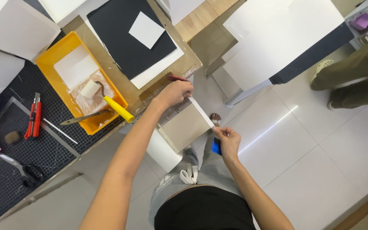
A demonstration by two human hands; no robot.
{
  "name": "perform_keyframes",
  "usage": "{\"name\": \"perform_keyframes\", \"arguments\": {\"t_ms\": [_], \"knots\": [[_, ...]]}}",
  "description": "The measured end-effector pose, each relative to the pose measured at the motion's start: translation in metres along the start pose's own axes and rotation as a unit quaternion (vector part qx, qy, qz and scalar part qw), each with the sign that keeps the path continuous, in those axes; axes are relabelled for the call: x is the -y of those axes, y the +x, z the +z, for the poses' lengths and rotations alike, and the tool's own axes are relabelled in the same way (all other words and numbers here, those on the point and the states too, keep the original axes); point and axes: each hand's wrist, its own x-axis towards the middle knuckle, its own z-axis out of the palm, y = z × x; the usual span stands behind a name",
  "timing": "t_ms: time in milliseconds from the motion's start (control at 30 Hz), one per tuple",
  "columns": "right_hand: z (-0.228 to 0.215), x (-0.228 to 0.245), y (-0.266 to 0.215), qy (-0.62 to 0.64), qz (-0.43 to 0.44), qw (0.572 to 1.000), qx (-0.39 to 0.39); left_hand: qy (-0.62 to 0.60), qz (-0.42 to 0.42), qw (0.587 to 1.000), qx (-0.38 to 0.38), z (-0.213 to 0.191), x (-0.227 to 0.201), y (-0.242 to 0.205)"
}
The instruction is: Applying adhesive to square boards using a roller and smoothing them with a squeegee tool
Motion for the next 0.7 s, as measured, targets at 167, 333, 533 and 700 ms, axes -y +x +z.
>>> {"name": "perform_keyframes", "arguments": {"t_ms": [167, 333, 533, 700], "knots": [[-0.062, -0.035, 0.016, -0.120, 0.078, 0.988, 0.057, 0.193, -0.026, 0.972, -0.132, 0.016, -0.044, -0.034], [-0.109, -0.058, 0.091, -0.266, 0.064, 0.939, 0.211, -0.289, -0.355, 0.818, -0.349, 0.042, -0.206, -0.079], [-0.103, 0.008, 0.137, -0.443, -0.058, 0.796, 0.409, -0.658, -0.486, 0.449, -0.360, 0.187, -0.229, -0.050], [-0.063, 0.122, 0.125, -0.459, -0.105, 0.712, 0.520, -0.651, -0.477, 0.384, -0.449, 0.144, -0.240, 0.001]]}}
